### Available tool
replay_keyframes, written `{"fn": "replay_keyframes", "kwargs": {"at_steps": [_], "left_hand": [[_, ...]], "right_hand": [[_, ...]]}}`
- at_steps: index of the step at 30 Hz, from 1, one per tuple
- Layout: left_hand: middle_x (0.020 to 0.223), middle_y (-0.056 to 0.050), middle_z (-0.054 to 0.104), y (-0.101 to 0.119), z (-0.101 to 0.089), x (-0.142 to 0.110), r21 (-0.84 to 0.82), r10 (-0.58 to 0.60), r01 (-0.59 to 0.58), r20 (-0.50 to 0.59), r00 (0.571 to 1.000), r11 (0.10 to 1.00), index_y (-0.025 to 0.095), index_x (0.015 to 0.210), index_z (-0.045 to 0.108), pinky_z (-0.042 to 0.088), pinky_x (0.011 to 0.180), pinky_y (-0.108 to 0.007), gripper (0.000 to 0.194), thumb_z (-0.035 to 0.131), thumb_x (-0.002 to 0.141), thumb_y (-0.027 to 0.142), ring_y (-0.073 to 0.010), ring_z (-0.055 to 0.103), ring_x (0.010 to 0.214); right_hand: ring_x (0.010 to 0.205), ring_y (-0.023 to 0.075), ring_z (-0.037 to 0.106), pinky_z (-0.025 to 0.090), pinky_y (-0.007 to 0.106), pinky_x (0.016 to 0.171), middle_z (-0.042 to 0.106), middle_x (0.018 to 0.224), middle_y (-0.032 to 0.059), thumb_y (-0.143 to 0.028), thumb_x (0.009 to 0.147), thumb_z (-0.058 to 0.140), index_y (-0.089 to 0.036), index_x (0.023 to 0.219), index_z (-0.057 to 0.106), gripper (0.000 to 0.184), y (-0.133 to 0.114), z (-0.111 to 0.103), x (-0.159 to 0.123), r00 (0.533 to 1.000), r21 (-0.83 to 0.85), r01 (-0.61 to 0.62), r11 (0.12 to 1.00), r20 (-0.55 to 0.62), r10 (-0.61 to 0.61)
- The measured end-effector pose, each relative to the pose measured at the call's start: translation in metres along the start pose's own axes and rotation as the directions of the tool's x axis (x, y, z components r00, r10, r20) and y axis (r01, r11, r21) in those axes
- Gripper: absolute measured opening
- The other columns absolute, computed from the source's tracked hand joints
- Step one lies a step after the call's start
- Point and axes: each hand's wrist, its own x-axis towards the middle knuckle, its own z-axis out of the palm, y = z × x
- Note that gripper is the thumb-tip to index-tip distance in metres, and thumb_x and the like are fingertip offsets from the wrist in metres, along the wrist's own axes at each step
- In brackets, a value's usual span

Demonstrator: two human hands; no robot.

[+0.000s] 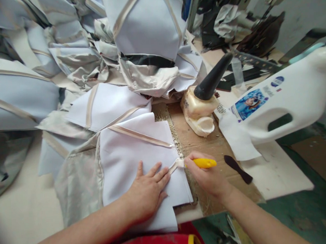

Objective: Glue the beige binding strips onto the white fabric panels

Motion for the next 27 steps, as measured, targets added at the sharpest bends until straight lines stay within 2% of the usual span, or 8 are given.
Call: {"fn": "replay_keyframes", "kwargs": {"at_steps": [3, 8, 10, 14, 18, 21, 24, 27], "left_hand": [[0.144, -0.003, 0.032, 0.002, -0.004, -0.001, 0.006, -0.009, 0.008, 0.010, 1.000, 1.000, 0.027, 0.136, 0.036, 0.003, 0.098, -0.074, 0.047, 0.038, 0.091, 0.037, -0.0282, 0.019, 0.136], [0.146, -0.003, 0.029, 0.001, -0.007, -0.003, -0.030, 0.000, 0.001, 0.030, 1.000, 1.000, 0.025, 0.138, 0.033, -0.001, 0.096, -0.075, 0.049, 0.036, 0.091, 0.037, -0.0288, 0.018, 0.136], [0.146, -0.003, 0.029, 0.001, -0.005, -0.003, -0.034, 0.004, -0.003, 0.025, 1.000, 0.999, 0.025, 0.138, 0.032, -0.002, 0.096, -0.075, 0.049, 0.036, 0.091, 0.037, -0.0285, 0.017, 0.136], [0.146, -0.003, 0.030, 0.001, -0.004, -0.003, -0.025, -0.014, 0.014, 0.017, 1.000, 1.000, 0.027, 0.137, 0.033, -0.001, 0.096, -0.075, 0.047, 0.037, 0.091, 0.036, -0.0278, 0.017, 0.137], [0.145, -0.002, 0.031, 0.002, -0.004, -0.002, 0.007, -0.018, 0.018, 0.026, 0.999, 1.000, 0.029, 0.136, 0.034, 0.001, 0.095, -0.076, 0.046, 0.035, 0.091, 0.037, -0.0276, 0.018, 0.136], [0.145, -0.002, 0.031, 0.001, -0.003, -0.002, 0.034, -0.024, 0.024, 0.012, 1.000, 0.999, 0.029, 0.137, 0.033, 0.003, 0.096, -0.075, 0.046, 0.035, 0.091, 0.037, -0.0277, 0.017, 0.136], [0.145, -0.002, 0.032, 0.001, -0.001, -0.003, 0.047, -0.023, 0.023, -0.007, 1.000, 0.999, 0.030, 0.136, 0.033, 0.004, 0.097, -0.075, 0.046, 0.035, 0.091, 0.037, -0.0278, 0.018, 0.136], [0.144, -0.002, 0.033, 0.001, -0.001, -0.003, 0.042, -0.018, 0.019, -0.016, 1.000, 0.999, 0.030, 0.136, 0.035, 0.003, 0.096, -0.075, 0.044, 0.034, 0.092, 0.036, -0.0277, 0.018, 0.136]], "right_hand": [[0.061, 0.0151, 0.054, 0.041, 0.026, 0.061, 0.057, 0.063, -0.0001, -0.037, 0.084, 0.047, -0.020, 0.067, 0.055, 0.025, 0.005, 0.008, 0.026, 0.994, 0.102, 0.009, 0.995, -0.105, 0.001], [0.055, 0.0142, 0.050, 0.040, 0.026, 0.057, 0.053, 0.056, -0.0015, -0.036, 0.080, 0.048, -0.019, 0.063, 0.052, 0.024, 0.014, 0.018, 0.053, 0.995, 0.128, -0.028, 0.991, -0.092, 0.040], [0.056, 0.0140, 0.050, 0.040, 0.026, 0.058, 0.052, 0.057, -0.0017, -0.036, 0.079, 0.049, -0.019, 0.063, 0.053, 0.024, 0.012, 0.016, 0.052, 0.992, 0.109, -0.003, 0.994, -0.128, 0.017], [0.054, 0.0132, 0.048, 0.037, 0.025, 0.055, 0.050, 0.054, -0.0025, -0.034, 0.079, 0.048, -0.019, 0.060, 0.051, 0.025, 0.005, 0.014, 0.051, 0.999, 0.089, 0.042, 0.995, -0.032, -0.039], [0.053, 0.0128, 0.046, 0.035, 0.025, 0.054, 0.049, 0.053, -0.0027, -0.031, 0.077, 0.048, -0.019, 0.057, 0.050, 0.023, 0.005, 0.017, 0.058, 0.996, 0.044, 0.061, 0.997, -0.072, -0.058], [0.053, 0.0124, 0.046, 0.035, 0.025, 0.054, 0.049, 0.053, -0.0030, -0.029, 0.076, 0.047, -0.019, 0.058, 0.050, 0.021, 0.006, 0.017, 0.059, 0.997, 0.046, 0.073, 0.996, -0.024, -0.072], [0.051, 0.0120, 0.045, 0.033, 0.025, 0.052, 0.047, 0.052, -0.0036, -0.028, 0.076, 0.048, -0.019, 0.056, 0.048, 0.021, 0.006, 0.014, 0.049, 0.997, -0.007, 0.052, 0.999, -0.059, -0.053], [0.052, 0.0122, 0.047, 0.035, 0.024, 0.052, 0.049, 0.053, -0.0032, -0.032, 0.079, 0.047, -0.019, 0.059, 0.050, 0.024, 0.006, 0.010, 0.029, 0.999, 0.056, 0.001, 0.998, -0.040, 0.002]]}}
